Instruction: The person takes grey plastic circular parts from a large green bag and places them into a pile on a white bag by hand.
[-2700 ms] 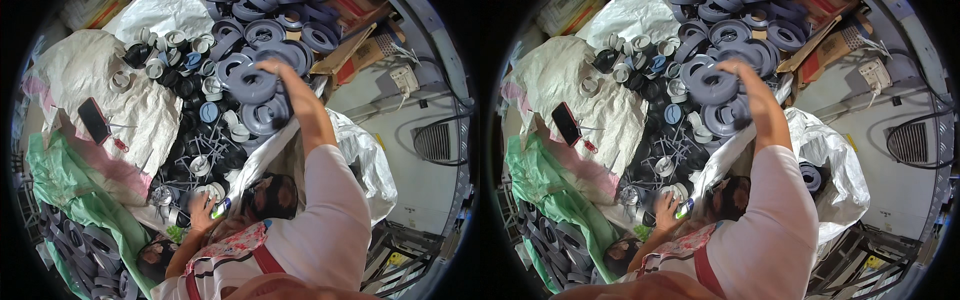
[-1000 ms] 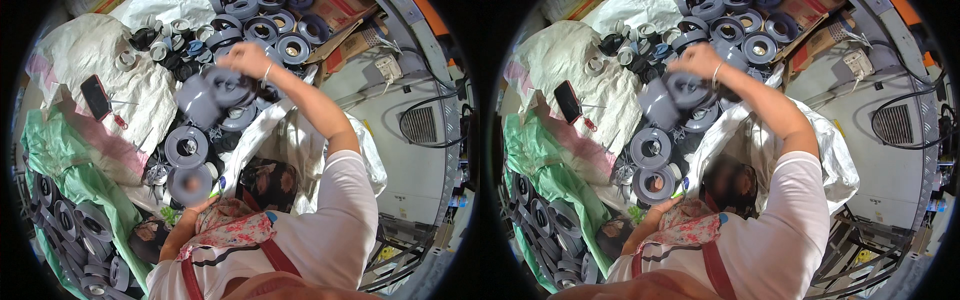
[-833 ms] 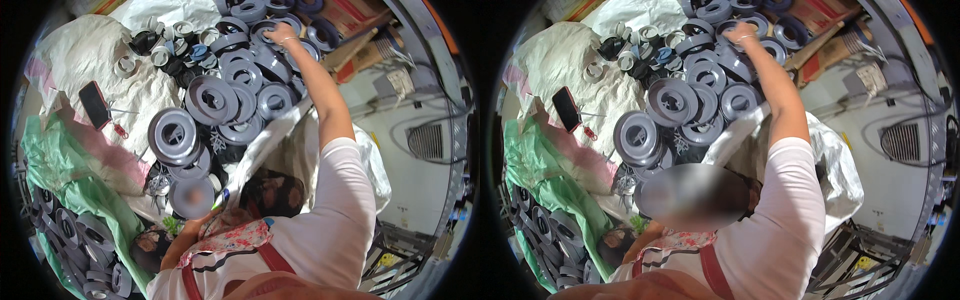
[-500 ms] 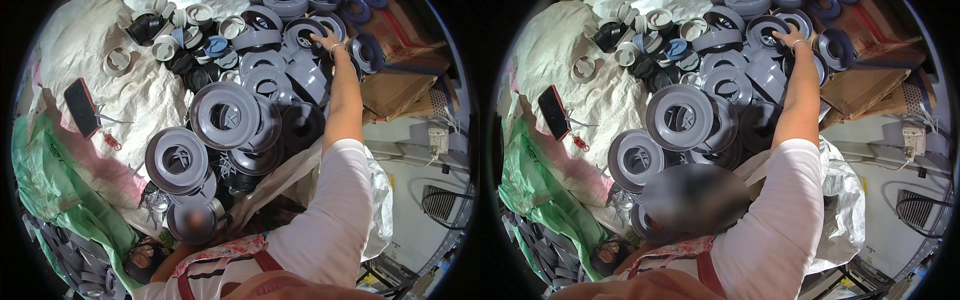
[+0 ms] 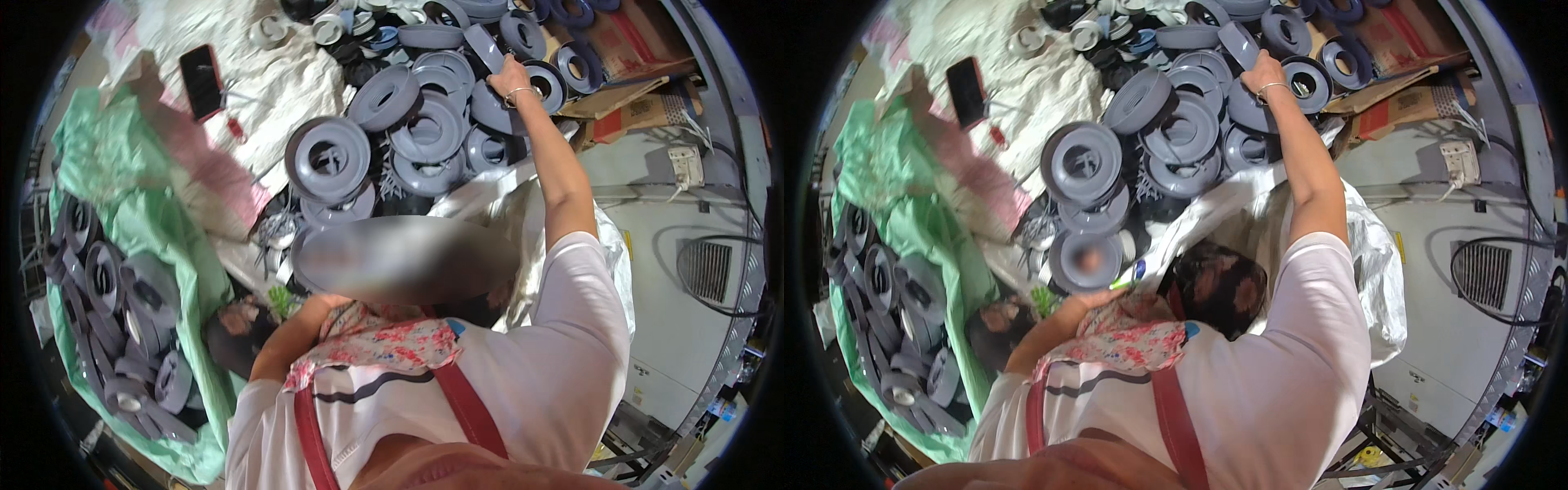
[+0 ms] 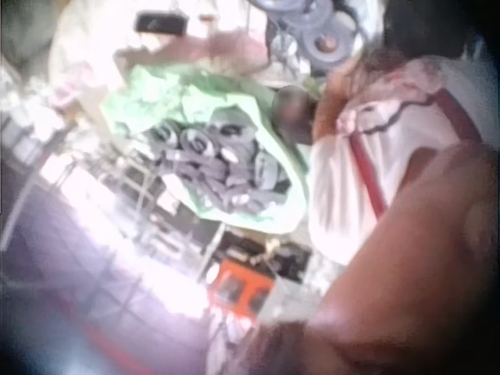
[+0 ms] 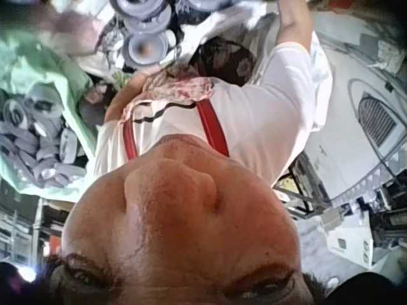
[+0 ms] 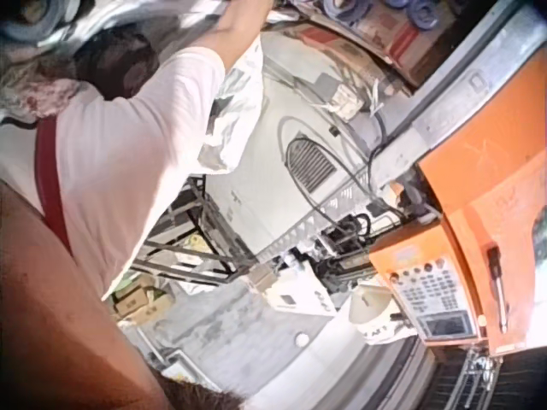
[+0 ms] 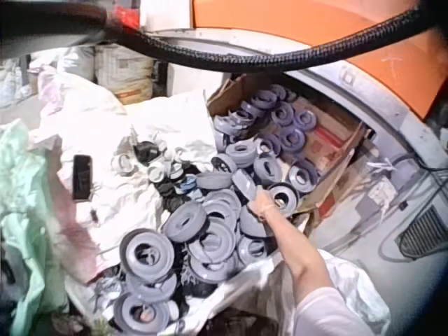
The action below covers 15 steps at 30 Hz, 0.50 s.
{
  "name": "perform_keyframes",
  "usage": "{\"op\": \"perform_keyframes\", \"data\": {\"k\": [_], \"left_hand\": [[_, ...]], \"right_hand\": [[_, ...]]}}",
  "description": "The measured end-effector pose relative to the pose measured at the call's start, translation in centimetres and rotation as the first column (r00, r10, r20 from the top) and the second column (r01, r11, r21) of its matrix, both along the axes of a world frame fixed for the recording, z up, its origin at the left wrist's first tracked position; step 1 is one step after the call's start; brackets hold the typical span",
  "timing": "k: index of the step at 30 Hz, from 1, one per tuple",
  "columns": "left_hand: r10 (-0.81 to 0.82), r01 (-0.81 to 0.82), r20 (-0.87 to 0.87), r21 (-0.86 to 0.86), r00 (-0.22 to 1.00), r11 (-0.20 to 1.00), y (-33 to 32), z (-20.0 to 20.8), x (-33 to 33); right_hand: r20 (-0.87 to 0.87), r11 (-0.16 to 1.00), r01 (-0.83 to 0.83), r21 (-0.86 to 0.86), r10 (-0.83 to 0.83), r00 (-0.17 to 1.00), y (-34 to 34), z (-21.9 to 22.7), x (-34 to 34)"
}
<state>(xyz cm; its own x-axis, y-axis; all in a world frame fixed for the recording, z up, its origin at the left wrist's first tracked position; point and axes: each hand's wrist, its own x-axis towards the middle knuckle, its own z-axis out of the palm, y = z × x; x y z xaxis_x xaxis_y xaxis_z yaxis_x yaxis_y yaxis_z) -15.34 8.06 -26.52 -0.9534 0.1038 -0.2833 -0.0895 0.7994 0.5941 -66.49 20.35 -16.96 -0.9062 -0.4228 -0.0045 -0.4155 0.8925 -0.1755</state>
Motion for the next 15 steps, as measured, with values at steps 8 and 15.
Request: {"op": "perform_keyframes", "data": {"k": [8, 15], "left_hand": [[0.125, -0.123, 0.136, -0.024, 0.983, 0.992, 1.5, 3.1, 0.8], [0.548, -0.438, -0.061, 0.529, 0.834, 0.727, -0.8, 20.5, 7.3]], "right_hand": [[-0.062, 0.953, -0.298, -0.046, 0.295, 0.953, -4.5, 4.8, 15.1], [-0.159, 0.554, -0.683, -0.477, 0.709, 0.687, -3.5, 17.1, 27.9]]}}
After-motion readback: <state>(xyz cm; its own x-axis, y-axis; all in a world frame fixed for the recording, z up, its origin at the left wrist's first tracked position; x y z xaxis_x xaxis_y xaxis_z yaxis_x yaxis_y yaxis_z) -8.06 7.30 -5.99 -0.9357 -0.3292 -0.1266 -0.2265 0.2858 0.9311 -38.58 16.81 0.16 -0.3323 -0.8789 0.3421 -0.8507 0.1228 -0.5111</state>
